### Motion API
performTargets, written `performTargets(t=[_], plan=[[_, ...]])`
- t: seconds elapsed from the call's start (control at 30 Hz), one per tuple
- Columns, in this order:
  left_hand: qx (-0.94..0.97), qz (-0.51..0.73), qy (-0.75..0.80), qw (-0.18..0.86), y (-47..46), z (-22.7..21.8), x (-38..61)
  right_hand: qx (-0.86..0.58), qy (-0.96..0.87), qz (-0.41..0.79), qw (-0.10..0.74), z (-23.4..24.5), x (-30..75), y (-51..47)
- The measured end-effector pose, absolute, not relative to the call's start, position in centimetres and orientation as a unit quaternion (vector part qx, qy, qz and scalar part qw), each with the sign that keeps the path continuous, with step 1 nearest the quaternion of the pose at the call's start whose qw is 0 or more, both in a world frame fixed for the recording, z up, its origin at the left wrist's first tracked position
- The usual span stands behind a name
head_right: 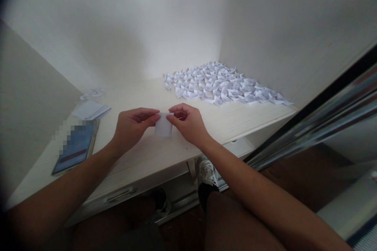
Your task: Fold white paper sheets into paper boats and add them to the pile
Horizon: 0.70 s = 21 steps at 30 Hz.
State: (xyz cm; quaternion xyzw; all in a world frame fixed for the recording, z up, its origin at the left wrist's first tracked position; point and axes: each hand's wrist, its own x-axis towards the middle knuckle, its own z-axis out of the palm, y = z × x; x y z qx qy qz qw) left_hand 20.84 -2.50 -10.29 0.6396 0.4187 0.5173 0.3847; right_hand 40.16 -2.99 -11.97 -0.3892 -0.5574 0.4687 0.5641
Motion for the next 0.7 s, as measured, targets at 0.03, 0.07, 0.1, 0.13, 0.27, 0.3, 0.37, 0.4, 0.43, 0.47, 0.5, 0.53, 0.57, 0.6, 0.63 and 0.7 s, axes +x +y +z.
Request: performTargets(t=[0.03, 0.07, 0.1, 0.13, 0.27, 0.3, 0.37, 0.4, 0.43, 0.47, 0.5, 0.53, 0.57, 0.6, 0.63, 0.7], plan=[[0.639, 0.522, 0.418, 0.381, -2.51, -10.31, 20.86, -0.385, -0.552, 0.473, 0.568, -11.94, 40.16, -3.04], [0.639, 0.527, 0.417, 0.376, -2.52, -10.31, 20.89, -0.381, -0.548, 0.478, 0.572, -11.90, 40.15, -3.09], [0.638, 0.531, 0.416, 0.371, -2.54, -10.30, 20.92, -0.376, -0.542, 0.483, 0.575, -11.86, 40.13, -3.14], [0.639, 0.535, 0.415, 0.366, -2.57, -10.27, 20.96, -0.373, -0.538, 0.486, 0.579, -11.82, 40.10, -3.17], [0.648, 0.546, 0.415, 0.331, -2.77, -9.94, 21.10, -0.369, -0.523, 0.492, 0.591, -11.65, 40.03, -3.21], [0.650, 0.549, 0.416, 0.322, -2.82, -9.85, 21.13, -0.368, -0.520, 0.492, 0.593, -11.60, 40.04, -3.22], [0.654, 0.551, 0.414, 0.311, -2.92, -9.72, 21.15, -0.370, -0.518, 0.490, 0.596, -11.51, 40.08, -3.26], [0.656, 0.553, 0.412, 0.308, -2.95, -9.70, 21.14, -0.372, -0.519, 0.488, 0.595, -11.48, 40.12, -3.29], [0.657, 0.555, 0.409, 0.305, -2.98, -9.71, 21.12, -0.374, -0.522, 0.485, 0.594, -11.46, 40.15, -3.32], [0.658, 0.556, 0.406, 0.303, -3.00, -9.73, 21.10, -0.375, -0.526, 0.481, 0.592, -11.47, 40.18, -3.35], [0.660, 0.557, 0.405, 0.301, -3.02, -9.76, 21.07, -0.376, -0.530, 0.478, 0.590, -11.50, 40.21, -3.38], [0.661, 0.556, 0.404, 0.300, -3.03, -9.79, 21.06, -0.376, -0.535, 0.475, 0.589, -11.54, 40.23, -3.39], [0.663, 0.555, 0.403, 0.302, -3.06, -9.81, 21.05, -0.375, -0.539, 0.472, 0.589, -11.60, 40.24, -3.38], [0.665, 0.552, 0.402, 0.304, -3.09, -9.83, 21.05, -0.372, -0.542, 0.470, 0.589, -11.66, 40.24, -3.36], [0.667, 0.549, 0.401, 0.306, -3.12, -9.82, 21.06, -0.369, -0.543, 0.469, 0.591, -11.71, 40.24, -3.33], [0.669, 0.548, 0.400, 0.305, -3.21, -9.77, 21.12, -0.363, -0.541, 0.472, 0.594, -11.76, 40.22, -3.26]])
